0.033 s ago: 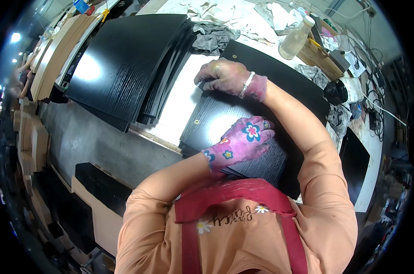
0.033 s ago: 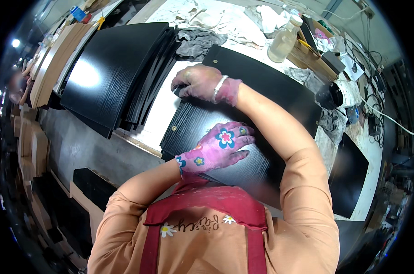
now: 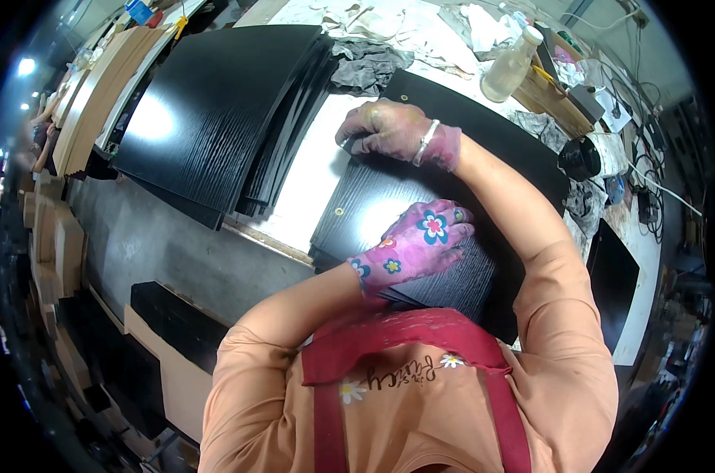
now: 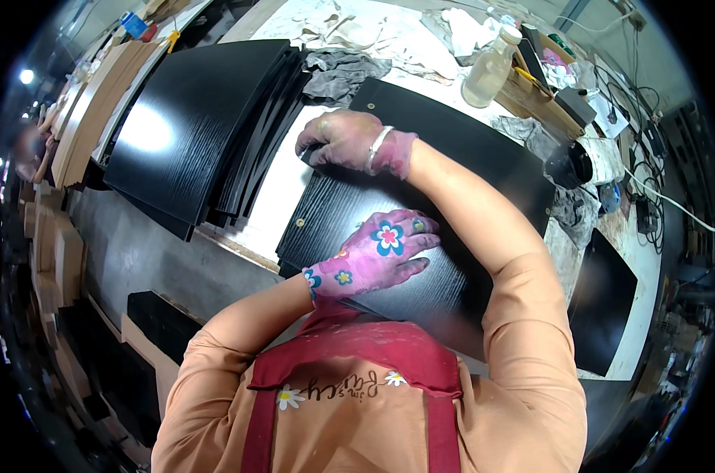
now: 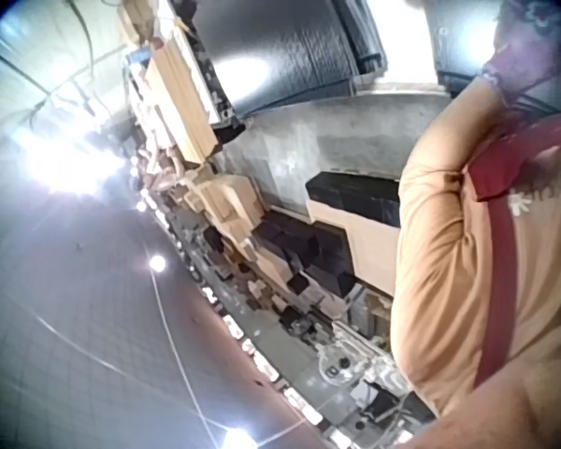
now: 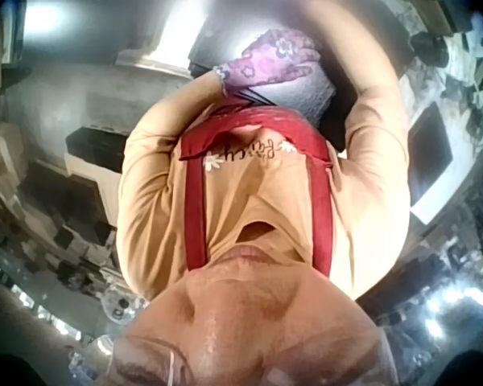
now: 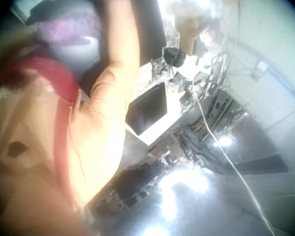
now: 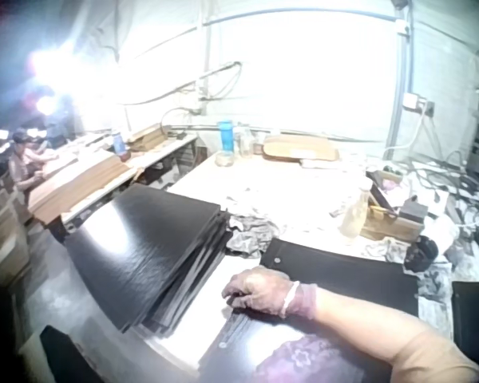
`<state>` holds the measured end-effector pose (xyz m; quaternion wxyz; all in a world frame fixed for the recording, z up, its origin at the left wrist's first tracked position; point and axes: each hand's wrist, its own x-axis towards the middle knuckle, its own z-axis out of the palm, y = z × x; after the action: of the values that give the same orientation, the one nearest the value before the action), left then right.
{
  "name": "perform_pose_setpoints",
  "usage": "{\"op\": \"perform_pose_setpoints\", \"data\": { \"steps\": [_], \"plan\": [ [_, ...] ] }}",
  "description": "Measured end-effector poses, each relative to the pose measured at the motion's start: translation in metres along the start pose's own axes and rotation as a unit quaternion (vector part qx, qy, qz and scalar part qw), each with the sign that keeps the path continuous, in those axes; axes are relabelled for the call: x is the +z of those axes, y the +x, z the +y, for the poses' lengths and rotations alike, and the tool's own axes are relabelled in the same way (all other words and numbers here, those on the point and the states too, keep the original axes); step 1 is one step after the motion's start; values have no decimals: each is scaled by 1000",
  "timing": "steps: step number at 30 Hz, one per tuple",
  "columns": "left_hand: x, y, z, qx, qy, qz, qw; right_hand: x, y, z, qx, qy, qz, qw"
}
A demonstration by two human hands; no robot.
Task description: The person sands the edges of black rectangular panels with a sanding block, then wipes each panel with a cloth. The person uses shears to trim a small edge on one panel. The person repeats sanding and wiping on multiple panels, stacking them on the workbench.
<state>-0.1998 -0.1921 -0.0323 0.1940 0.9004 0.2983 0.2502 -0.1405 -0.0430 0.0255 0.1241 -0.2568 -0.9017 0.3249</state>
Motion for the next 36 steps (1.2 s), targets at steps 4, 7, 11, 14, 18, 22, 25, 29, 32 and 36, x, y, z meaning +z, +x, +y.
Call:
{"op": "perform_pose_setpoints", "data": {
  "steps": [4, 7, 11, 14, 18, 22, 25, 29, 32, 36],
  "plan": [
    [3, 0, -1, -8, -5, 6, 1000, -17, 6, 20, 41, 12, -27, 999],
    [0, 1, 0, -25, -10, -8, 1000, -29, 4, 26, 63, 8, -22, 998],
    [2, 2, 0, -40, -21, -23, 999, -44, 6, 49, 81, 12, -10, 997],
    [4, 1, 2, -55, -16, -18, 998, -55, 5, 68, 100, -9, 14, 995],
    [3, 5, 1, -58, -16, -30, 998, -71, 5, 86, 111, -19, 34, 993],
    [-4, 9, 6, -57, -26, -16, 998, -83, 6, 102, 140, -32, 44, 989],
    [-7, 10, 7, -63, -28, -25, 997, -91, 4, 104, 162, -40, 60, 984],
    [-9, 10, 10, -63, -35, -26, 997, -95, 5, 121, 147, -24, 82, 985],
    [-12, 11, 12, -71, -39, -34, 996, -101, 6, 128, 130, -28, 86, 987],
    [-13, 13, 13, -72, -35, -43, 996, -108, 2, 139, 157, -105, 136, 973]
  ]
}}
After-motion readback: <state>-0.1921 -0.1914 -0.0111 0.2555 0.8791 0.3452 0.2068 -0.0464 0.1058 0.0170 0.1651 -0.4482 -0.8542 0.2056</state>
